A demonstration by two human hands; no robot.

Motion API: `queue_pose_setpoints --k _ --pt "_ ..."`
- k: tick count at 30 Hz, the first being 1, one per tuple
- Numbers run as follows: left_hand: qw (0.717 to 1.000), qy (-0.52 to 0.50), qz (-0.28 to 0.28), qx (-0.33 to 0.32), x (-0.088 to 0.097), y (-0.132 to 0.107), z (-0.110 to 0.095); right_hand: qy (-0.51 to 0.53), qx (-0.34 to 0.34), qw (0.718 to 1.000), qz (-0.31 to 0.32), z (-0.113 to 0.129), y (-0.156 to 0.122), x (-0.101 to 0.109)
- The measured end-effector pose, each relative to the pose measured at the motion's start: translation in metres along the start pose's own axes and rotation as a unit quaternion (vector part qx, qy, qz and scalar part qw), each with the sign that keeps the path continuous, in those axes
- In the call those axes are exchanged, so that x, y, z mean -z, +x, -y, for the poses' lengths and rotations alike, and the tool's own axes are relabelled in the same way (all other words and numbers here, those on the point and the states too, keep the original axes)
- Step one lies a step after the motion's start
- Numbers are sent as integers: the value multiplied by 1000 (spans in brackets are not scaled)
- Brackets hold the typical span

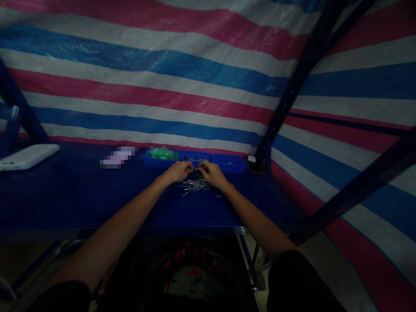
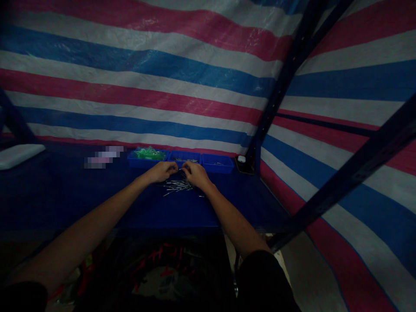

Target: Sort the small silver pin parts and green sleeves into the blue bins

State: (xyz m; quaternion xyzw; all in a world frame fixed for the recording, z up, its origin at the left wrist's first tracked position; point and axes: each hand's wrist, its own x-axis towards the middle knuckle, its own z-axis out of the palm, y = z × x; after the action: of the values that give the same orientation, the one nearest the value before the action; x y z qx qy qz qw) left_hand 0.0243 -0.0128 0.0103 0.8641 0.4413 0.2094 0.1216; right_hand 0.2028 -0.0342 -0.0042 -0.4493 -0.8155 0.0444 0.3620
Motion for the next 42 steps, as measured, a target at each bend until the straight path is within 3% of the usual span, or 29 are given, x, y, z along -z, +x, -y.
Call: queue_pose_setpoints --k 7,17,27,35,42 --pt "998 -40 -37 -12 -4 2 1 -4 -3 1000 -16 5 1 5" --pt "999 11 -21 24 1 -1 -2 -11 2 1000 -12 4 0 1" --pt "995 -36 -86 -29 6 -1 -9 -25 -39 998 -44 3 0 5" --pt "995 0 -93 -25 6 0 -8 -6 -11 999 -52 9 -1 7" --pt "995 -25 -86 -37 5 -1 -12 -23 -34 998 -54 5 0 5"
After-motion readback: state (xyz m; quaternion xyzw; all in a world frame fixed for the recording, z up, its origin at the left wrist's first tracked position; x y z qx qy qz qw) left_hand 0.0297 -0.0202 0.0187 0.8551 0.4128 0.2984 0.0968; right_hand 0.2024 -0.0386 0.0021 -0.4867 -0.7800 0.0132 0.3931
